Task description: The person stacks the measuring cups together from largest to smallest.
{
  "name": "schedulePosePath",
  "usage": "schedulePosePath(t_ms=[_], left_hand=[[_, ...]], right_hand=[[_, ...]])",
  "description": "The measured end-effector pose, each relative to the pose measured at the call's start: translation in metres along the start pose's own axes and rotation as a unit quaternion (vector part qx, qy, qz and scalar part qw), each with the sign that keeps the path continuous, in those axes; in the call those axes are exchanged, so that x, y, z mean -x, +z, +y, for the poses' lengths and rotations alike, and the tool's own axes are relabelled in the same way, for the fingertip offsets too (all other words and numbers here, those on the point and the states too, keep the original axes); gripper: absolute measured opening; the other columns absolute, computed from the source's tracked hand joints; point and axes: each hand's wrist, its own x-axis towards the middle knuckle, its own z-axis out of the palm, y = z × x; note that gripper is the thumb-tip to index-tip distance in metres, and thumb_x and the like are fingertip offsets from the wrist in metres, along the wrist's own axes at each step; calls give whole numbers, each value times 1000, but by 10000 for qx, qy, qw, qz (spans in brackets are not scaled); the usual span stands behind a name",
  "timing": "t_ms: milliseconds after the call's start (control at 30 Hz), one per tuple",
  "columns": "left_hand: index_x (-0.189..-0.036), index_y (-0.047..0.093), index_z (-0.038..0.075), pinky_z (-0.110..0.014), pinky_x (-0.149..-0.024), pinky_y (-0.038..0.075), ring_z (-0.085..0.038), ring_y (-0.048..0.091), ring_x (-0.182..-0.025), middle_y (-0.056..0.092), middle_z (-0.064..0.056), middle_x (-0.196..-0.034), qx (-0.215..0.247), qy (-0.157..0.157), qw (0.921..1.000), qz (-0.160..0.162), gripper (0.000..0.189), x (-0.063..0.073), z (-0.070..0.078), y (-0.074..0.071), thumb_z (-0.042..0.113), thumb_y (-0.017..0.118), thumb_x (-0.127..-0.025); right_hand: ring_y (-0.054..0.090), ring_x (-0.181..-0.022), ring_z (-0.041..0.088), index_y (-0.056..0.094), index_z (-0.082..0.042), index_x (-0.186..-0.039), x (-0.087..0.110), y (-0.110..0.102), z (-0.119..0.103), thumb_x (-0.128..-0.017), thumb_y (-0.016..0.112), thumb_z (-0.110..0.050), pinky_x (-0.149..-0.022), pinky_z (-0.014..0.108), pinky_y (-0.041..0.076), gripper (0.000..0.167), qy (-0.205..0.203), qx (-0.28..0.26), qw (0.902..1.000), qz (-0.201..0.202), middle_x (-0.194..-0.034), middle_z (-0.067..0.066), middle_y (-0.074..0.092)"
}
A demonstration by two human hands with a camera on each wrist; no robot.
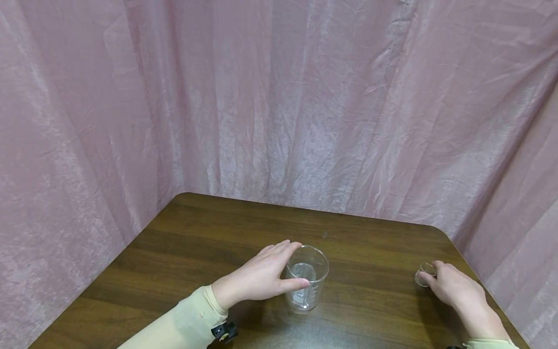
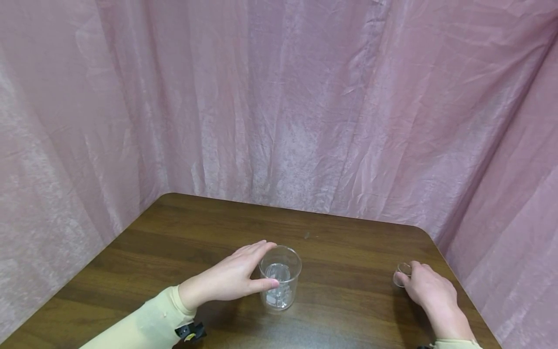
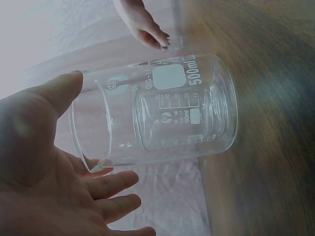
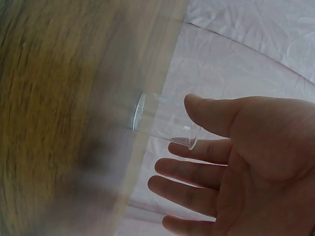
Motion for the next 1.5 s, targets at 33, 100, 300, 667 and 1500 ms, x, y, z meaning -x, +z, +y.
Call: schedulePosePath(t_ms=[33, 100, 300, 667, 1500], left_hand=[[-164, 46, 8, -59, -130, 32, -38, 40, -160, 50, -17, -166, 4, 0, 10000, -2, 89, 0, 0, 0, 67, 70, -102], [-164, 46, 8, -60, -129, 32, -38, 39, -160, 50, -17, -167, 14, 2, 10000, -16, 90, 1, 0, 0, 67, 70, -102], [-165, 45, 9, -60, -130, 30, -38, 38, -160, 49, -16, -167, 12, -5, 10000, -43, 89, 1, 0, -1, 67, 69, -103], [-163, 47, 9, -58, -130, 32, -38, 40, -159, 51, -17, -166, 9, 42, 10000, 19, 87, 0, 0, 1, 66, 70, -102], [-164, 47, 9, -59, -130, 31, -37, 39, -159, 49, -17, -167, 44, 20, 10000, -4, 88, -1, 1, 2, 66, 70, -102]], right_hand=[[51, -130, 70, 46, 21, -145, 0, 0, 0, -111, 57, -54, -94, 78, 51, 83, -2, 2, 10000, 25, -142, 50, 50], [52, -129, 69, 47, 21, -144, 0, 1, 0, -111, 58, -54, -93, 77, 52, 83, 4, -13, 10000, 69, -141, 49, 51], [57, -125, 67, 50, 19, -141, -1, 1, -3, -110, 58, -56, -86, 73, 55, 82, 46, -64, 9999, 151, -138, 47, 54], [64, -119, 63, 55, 19, -134, -3, 0, -6, -110, 61, -49, -81, 70, 57, 72, -32, -164, 9994, 305, -134, 43, 60], [66, -118, 59, 61, 15, -132, -2, -7, -31, -110, 65, -46, -82, 69, 57, 65, -381, -287, 9972, 577, -135, 38, 65]])
